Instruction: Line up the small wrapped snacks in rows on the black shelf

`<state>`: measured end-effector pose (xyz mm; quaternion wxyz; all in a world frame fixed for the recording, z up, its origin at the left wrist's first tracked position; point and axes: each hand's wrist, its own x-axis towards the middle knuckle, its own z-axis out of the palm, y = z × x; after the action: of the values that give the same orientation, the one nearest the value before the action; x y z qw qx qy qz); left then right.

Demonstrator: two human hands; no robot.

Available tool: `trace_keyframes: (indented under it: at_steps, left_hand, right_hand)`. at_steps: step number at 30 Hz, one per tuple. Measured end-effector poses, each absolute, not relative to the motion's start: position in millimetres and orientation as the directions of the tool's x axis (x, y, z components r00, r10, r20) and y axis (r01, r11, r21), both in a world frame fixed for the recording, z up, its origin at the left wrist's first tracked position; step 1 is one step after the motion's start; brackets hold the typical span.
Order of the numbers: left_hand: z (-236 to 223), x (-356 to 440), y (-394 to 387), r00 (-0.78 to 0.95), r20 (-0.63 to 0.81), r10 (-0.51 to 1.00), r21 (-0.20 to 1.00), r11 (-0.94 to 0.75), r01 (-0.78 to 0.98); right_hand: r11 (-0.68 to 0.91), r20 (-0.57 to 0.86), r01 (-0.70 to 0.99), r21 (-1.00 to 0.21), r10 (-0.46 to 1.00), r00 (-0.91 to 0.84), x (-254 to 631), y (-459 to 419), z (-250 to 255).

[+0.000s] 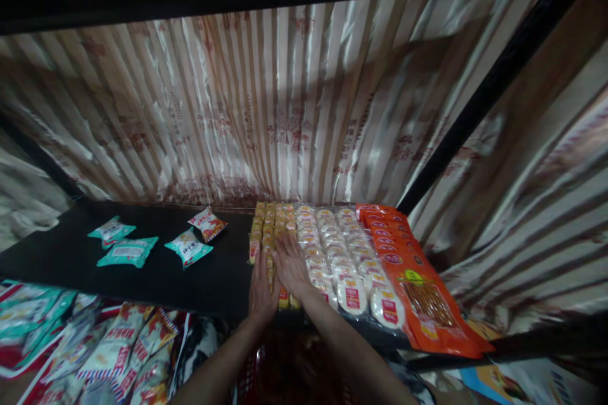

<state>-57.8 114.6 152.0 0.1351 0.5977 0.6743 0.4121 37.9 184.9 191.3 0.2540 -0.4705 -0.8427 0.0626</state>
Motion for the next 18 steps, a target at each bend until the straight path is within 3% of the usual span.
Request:
trace_keyframes:
  at_steps: [18]
  left_hand:
    - [151,-63,118,-0.278,0.375,0.884,0.680,-0.059,0.731]
  right_hand:
    - [0.556,0.321,0.771,-0.312,0.825,-0.465,26,207,202]
